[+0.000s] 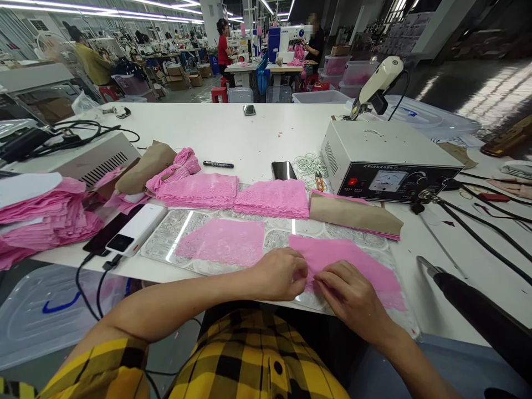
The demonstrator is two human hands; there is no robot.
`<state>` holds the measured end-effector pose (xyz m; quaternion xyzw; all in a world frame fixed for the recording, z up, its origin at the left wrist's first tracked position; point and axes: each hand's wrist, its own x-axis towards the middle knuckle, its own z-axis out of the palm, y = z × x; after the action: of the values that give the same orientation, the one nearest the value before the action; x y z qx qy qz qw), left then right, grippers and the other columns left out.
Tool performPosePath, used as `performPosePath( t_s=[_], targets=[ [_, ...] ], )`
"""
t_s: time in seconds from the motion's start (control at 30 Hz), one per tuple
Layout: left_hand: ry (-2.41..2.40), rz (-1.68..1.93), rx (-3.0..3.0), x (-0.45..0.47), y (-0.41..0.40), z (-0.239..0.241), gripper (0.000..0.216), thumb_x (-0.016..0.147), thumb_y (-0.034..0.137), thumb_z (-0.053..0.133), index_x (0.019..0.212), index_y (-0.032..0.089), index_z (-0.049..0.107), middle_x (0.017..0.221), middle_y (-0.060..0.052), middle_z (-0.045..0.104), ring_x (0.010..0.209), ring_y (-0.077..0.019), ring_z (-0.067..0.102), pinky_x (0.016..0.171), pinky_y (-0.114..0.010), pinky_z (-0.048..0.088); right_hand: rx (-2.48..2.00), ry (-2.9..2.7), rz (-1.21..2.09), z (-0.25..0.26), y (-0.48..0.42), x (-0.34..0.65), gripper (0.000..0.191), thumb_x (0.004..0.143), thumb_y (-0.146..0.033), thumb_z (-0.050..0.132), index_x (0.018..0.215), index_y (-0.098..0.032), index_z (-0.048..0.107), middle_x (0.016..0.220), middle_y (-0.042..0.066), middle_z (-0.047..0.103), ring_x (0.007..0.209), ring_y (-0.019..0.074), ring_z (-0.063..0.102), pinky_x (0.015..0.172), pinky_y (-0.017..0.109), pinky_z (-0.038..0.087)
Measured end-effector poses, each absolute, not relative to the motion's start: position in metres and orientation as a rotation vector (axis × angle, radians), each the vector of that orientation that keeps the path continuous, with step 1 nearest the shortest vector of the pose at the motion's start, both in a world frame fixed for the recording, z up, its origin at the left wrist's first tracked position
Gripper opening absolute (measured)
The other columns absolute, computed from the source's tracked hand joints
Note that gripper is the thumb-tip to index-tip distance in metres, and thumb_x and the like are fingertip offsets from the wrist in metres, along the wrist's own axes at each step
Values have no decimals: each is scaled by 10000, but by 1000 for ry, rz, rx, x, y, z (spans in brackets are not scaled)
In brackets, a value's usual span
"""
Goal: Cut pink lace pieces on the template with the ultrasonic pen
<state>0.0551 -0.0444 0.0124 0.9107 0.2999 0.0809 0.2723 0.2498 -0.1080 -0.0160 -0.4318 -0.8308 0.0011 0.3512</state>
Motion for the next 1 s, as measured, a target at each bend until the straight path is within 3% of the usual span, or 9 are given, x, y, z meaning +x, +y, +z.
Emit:
performPosePath(
  t_s=[0.13, 0.3, 0.5, 0.67, 0.8, 1.0],
  targets=[
    [863, 174, 2571, 63, -45, 16, 240, 842, 333, 687, 992, 147, 689, 1023, -105, 680, 985, -263, 615, 884, -377, 484, -1130, -2131, -9, -15, -106, 250, 142, 897, -73, 552, 890, -207, 598, 791, 16, 623, 750, 139, 542, 671, 277, 461],
    [907, 157, 2592, 73, -40, 16, 153, 908, 188, 543, 886, 147, 689, 903, -84, 680, 907, -230, 613, 845, -358, 465, -1235, -2117, -116, -17, -105, 255, 86, 894, -149, 587, 965, -188, 613, 860, 47, 638, 814, 173, 561, 716, 306, 470],
    [948, 274, 2509, 63, -31, 16, 127, 870, 141, 563, 850, 144, 689, 869, -68, 682, 866, -211, 627, 806, -317, 482, -1505, -2061, -369, -29, -107, 291, 141, 879, -141, 533, 947, -207, 637, 858, 47, 622, 829, 201, 557, 738, 339, 475],
    [893, 288, 2456, 61, -29, 10, 102, 829, 120, 604, 840, 147, 702, 867, -56, 706, 848, -191, 648, 751, -257, 488, -1560, -1980, -505, -34, -90, 312, 151, 874, -192, 529, 933, -240, 659, 828, 34, 623, 754, 192, 573, 658, 331, 483],
    [829, 282, 2415, 59, -25, 6, 91, 817, 118, 623, 814, 163, 702, 858, -22, 736, 799, -154, 665, 714, -208, 480, -1583, -1945, -513, -33, -73, 314, 193, 875, -273, 504, 933, -278, 687, 839, 23, 642, 646, 172, 589, 503, 304, 436],
    [796, 342, 2358, 52, -26, 2, 107, 806, 111, 600, 770, 159, 688, 830, -36, 746, 757, -176, 664, 690, -239, 480, -1695, -1929, -531, -42, -91, 327, 161, 823, -306, 542, 824, -265, 698, 755, 14, 657, 505, 161, 555, 437, 308, 404]
  ],
)
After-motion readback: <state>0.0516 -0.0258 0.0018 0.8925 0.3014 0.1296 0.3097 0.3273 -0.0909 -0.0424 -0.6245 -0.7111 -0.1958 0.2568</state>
